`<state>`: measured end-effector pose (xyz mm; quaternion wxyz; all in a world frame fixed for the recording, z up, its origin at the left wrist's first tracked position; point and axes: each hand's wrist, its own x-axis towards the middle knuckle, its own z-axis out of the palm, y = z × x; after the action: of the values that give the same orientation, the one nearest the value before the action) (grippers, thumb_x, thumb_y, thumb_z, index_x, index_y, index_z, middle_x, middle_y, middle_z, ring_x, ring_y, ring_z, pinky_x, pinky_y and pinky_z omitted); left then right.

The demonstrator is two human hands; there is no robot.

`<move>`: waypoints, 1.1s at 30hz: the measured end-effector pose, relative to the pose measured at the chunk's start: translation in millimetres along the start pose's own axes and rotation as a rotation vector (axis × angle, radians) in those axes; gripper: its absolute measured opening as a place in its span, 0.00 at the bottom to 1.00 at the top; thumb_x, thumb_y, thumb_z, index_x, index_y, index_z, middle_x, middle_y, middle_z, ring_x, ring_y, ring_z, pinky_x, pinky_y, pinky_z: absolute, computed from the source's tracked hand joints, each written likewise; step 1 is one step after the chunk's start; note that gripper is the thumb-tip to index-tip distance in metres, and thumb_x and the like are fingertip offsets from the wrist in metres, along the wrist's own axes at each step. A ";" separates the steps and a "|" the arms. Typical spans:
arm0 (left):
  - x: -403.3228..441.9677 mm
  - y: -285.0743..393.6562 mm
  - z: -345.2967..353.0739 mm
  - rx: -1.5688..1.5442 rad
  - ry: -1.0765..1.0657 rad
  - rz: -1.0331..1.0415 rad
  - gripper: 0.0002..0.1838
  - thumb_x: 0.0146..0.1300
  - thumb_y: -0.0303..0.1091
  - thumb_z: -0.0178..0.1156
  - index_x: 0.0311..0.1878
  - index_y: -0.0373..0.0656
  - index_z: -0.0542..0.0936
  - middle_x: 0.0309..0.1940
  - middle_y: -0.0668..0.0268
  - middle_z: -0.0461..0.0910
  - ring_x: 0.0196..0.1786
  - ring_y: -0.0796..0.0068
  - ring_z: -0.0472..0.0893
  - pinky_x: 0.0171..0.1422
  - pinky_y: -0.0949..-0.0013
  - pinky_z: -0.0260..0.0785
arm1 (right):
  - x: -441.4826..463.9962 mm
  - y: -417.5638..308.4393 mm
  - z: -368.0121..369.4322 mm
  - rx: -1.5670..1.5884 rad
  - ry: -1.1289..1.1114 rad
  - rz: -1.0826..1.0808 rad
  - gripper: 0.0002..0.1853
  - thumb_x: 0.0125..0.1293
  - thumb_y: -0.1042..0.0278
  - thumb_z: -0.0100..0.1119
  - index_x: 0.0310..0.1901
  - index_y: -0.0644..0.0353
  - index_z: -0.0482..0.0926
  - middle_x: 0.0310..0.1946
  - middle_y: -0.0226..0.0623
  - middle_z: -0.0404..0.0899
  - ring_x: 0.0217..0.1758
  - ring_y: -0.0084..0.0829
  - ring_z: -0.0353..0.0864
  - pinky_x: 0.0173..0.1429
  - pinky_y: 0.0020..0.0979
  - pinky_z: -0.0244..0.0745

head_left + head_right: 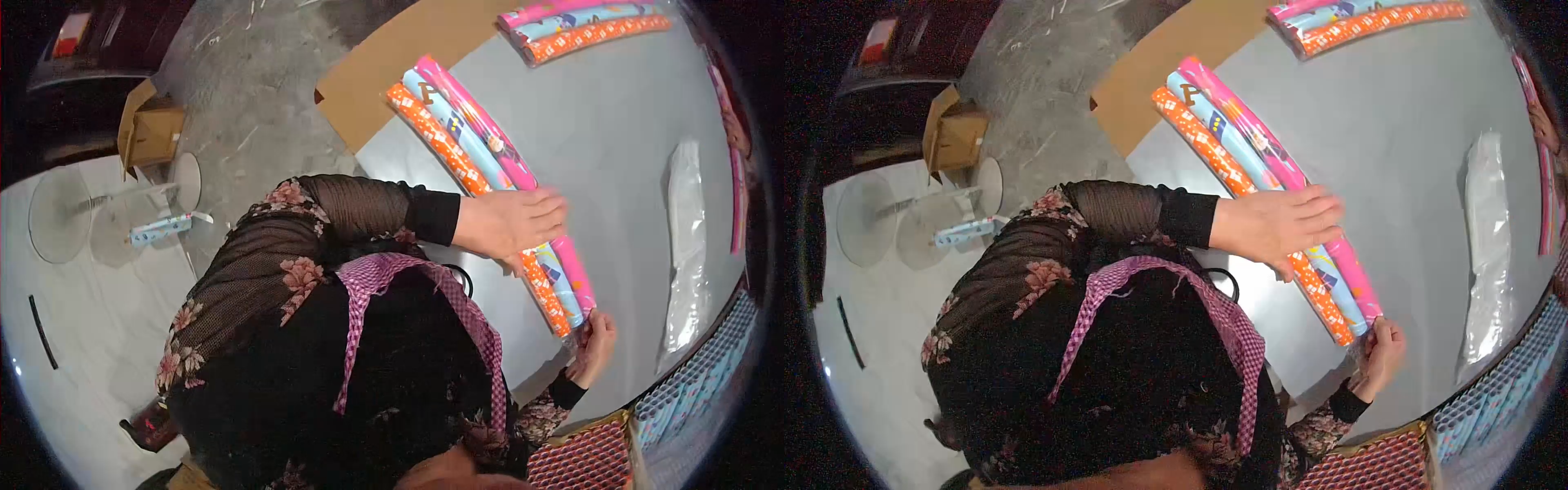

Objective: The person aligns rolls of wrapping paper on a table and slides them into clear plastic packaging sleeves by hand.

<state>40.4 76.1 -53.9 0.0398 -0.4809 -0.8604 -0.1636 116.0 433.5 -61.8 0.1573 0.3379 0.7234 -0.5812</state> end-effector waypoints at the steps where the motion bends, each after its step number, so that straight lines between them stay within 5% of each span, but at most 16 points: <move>1: -1.3 0.0 -0.5 0.001 0.024 0.014 0.53 0.51 0.68 0.59 0.66 0.27 0.67 0.64 0.44 0.67 0.73 0.47 0.62 0.79 0.48 0.51 | 0.2 -2.4 -0.4 0.011 -0.056 -0.007 0.14 0.66 0.68 0.62 0.23 0.57 0.74 0.16 0.22 0.68 0.14 0.14 0.59 0.19 0.21 0.50; 6: -3.2 0.1 -4.5 0.024 0.037 0.024 0.52 0.53 0.68 0.57 0.66 0.27 0.67 0.65 0.44 0.67 0.73 0.48 0.63 0.79 0.49 0.50 | -0.4 -5.2 0.9 0.122 -0.141 0.018 0.14 0.66 0.69 0.62 0.22 0.58 0.73 0.16 0.22 0.67 0.14 0.14 0.59 0.19 0.21 0.50; 12: -4.4 -1.5 -2.8 0.081 0.065 0.037 0.49 0.56 0.67 0.56 0.65 0.28 0.69 0.62 0.44 0.69 0.70 0.50 0.66 0.78 0.50 0.52 | -27.8 4.3 -6.9 -0.429 0.228 -0.253 0.14 0.66 0.61 0.63 0.26 0.59 0.77 0.16 0.21 0.66 0.18 0.13 0.60 0.22 0.21 0.51; 17: -5.9 -1.5 6.5 0.033 0.163 0.041 0.50 0.52 0.67 0.60 0.63 0.27 0.70 0.60 0.45 0.70 0.68 0.50 0.67 0.77 0.51 0.53 | -65.2 -2.3 13.8 -0.523 0.126 -0.177 0.14 0.67 0.65 0.62 0.29 0.69 0.81 0.18 0.26 0.73 0.20 0.15 0.64 0.24 0.23 0.57; 30: -6.2 -0.3 12.6 0.034 0.181 0.075 0.48 0.50 0.62 0.63 0.62 0.25 0.70 0.59 0.45 0.71 0.68 0.48 0.67 0.77 0.53 0.55 | -41.1 15.5 19.1 -0.169 0.070 -0.214 0.08 0.66 0.69 0.62 0.29 0.62 0.79 0.15 0.24 0.69 0.13 0.15 0.61 0.18 0.21 0.50; 33: -1.3 -0.5 10.3 -0.396 0.165 -0.024 0.45 0.47 0.55 0.68 0.59 0.25 0.71 0.58 0.44 0.71 0.67 0.46 0.68 0.75 0.51 0.58 | -53.1 -1.2 32.5 -0.190 0.065 -0.236 0.11 0.65 0.70 0.62 0.25 0.61 0.75 0.15 0.24 0.67 0.14 0.14 0.60 0.18 0.22 0.49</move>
<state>41.7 78.1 -63.9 0.0129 -0.4541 -0.8110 -0.3686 148.2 386.3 -36.9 0.0956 0.2530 0.8145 -0.5133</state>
